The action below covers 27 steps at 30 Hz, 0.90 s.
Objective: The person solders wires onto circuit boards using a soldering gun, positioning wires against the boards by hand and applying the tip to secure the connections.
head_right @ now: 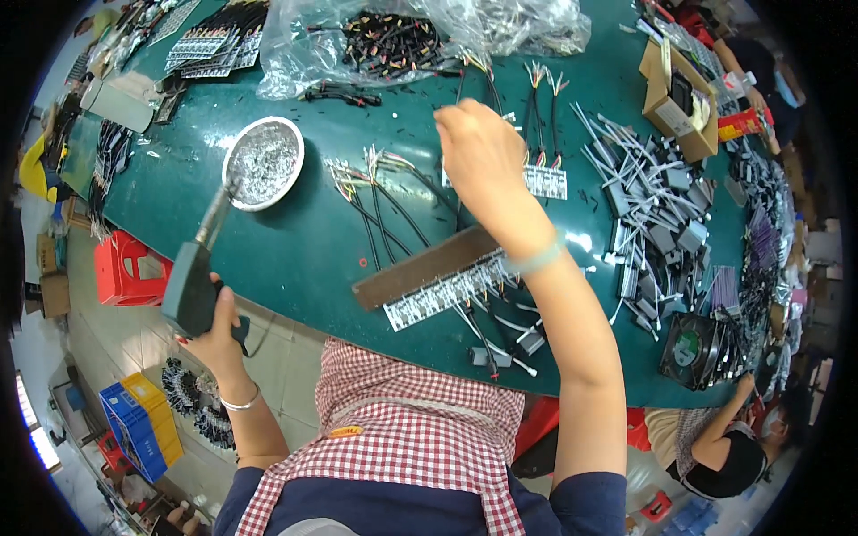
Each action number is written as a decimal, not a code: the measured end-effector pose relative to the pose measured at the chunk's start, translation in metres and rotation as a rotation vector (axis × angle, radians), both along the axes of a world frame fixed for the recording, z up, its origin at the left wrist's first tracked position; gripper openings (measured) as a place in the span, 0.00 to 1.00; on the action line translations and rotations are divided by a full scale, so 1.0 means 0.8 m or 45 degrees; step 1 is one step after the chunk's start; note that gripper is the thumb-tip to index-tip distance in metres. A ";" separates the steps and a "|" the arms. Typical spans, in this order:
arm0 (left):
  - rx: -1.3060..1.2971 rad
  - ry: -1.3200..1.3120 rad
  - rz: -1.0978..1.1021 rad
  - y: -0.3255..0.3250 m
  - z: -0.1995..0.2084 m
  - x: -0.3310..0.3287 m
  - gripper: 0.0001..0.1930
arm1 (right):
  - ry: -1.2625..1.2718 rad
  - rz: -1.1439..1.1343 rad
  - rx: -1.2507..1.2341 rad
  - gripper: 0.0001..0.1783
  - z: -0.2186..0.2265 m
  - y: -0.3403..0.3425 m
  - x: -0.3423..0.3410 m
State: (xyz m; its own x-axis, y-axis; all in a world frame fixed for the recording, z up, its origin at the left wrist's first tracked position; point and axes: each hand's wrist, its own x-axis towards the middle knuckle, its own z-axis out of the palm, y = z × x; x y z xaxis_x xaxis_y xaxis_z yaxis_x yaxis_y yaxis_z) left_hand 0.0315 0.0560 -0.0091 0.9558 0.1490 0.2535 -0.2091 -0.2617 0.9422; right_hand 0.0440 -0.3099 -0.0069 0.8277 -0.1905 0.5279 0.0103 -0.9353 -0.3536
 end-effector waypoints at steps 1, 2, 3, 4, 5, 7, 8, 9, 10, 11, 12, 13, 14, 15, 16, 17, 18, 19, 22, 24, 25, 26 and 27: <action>0.025 0.038 -0.029 -0.001 -0.003 -0.002 0.14 | 0.046 -0.036 -0.085 0.04 -0.006 -0.008 0.031; -0.027 0.079 -0.007 -0.002 -0.009 -0.009 0.15 | 0.035 -0.103 -0.233 0.04 -0.022 -0.018 0.061; 0.017 0.194 -0.035 0.005 -0.010 -0.015 0.14 | 0.033 -0.102 -0.242 0.04 -0.031 -0.028 0.085; 0.098 0.144 -0.023 0.013 -0.016 -0.019 0.14 | 0.111 -0.177 -0.387 0.04 -0.035 -0.033 0.105; 0.177 0.093 -0.015 0.017 -0.024 -0.021 0.14 | 0.190 -0.257 -0.533 0.04 -0.040 -0.039 0.119; 0.213 0.033 -0.047 0.027 -0.036 -0.027 0.15 | 0.135 -0.197 -0.577 0.04 -0.047 -0.037 0.134; 0.251 -0.035 -0.091 0.029 -0.040 -0.027 0.16 | 0.079 -0.150 -0.616 0.04 -0.049 -0.039 0.138; 0.248 -0.026 -0.087 0.032 -0.043 -0.030 0.16 | 0.085 -0.143 -0.620 0.04 -0.049 -0.038 0.139; 0.238 -0.004 -0.107 0.034 -0.045 -0.032 0.17 | 0.129 -0.076 -0.614 0.04 -0.048 -0.038 0.139; 0.229 0.017 -0.130 0.034 -0.046 -0.033 0.17 | 0.173 -0.012 -0.608 0.05 -0.046 -0.039 0.138; 0.224 0.022 -0.134 0.029 -0.044 -0.033 0.17 | 0.179 -0.014 -0.613 0.05 -0.047 -0.042 0.135; 0.148 0.082 -0.141 0.018 -0.039 -0.032 0.18 | 0.187 -0.004 -0.626 0.06 -0.046 -0.047 0.131; 0.072 0.140 -0.151 0.008 -0.034 -0.031 0.18 | 0.194 0.004 -0.639 0.08 -0.045 -0.051 0.126; 0.067 0.143 -0.156 0.003 -0.033 -0.030 0.18 | 0.199 0.000 -0.643 0.08 -0.037 -0.047 0.121; 0.009 0.169 -0.168 0.000 -0.030 -0.031 0.18 | 0.349 -0.017 -0.583 0.08 -0.019 -0.033 0.113; -0.050 0.194 -0.181 -0.003 -0.026 -0.033 0.18 | 0.498 -0.034 -0.523 0.09 -0.001 -0.019 0.103; -0.048 0.198 -0.169 -0.009 -0.019 -0.037 0.18 | 0.500 -0.022 -0.522 0.09 0.018 -0.004 0.091; -0.197 0.260 -0.194 -0.019 -0.010 -0.041 0.18 | 0.500 0.048 -0.399 0.09 0.037 0.011 0.074; -0.441 0.337 -0.261 -0.045 0.009 -0.047 0.18 | 0.332 0.251 -0.125 0.09 0.055 0.039 0.020; -0.563 0.412 -0.284 -0.063 0.025 -0.048 0.17 | 0.304 0.253 -0.098 0.10 0.048 0.038 0.003; -0.564 0.413 -0.300 -0.070 0.028 -0.047 0.17 | 0.399 0.166 -0.081 0.10 0.033 0.024 -0.001; -0.607 0.407 -0.341 -0.076 0.030 -0.047 0.17 | 0.494 0.079 -0.062 0.10 0.022 0.013 -0.009; -0.644 0.400 -0.368 -0.079 0.030 -0.047 0.18 | 0.493 0.076 -0.058 0.10 0.028 0.016 -0.015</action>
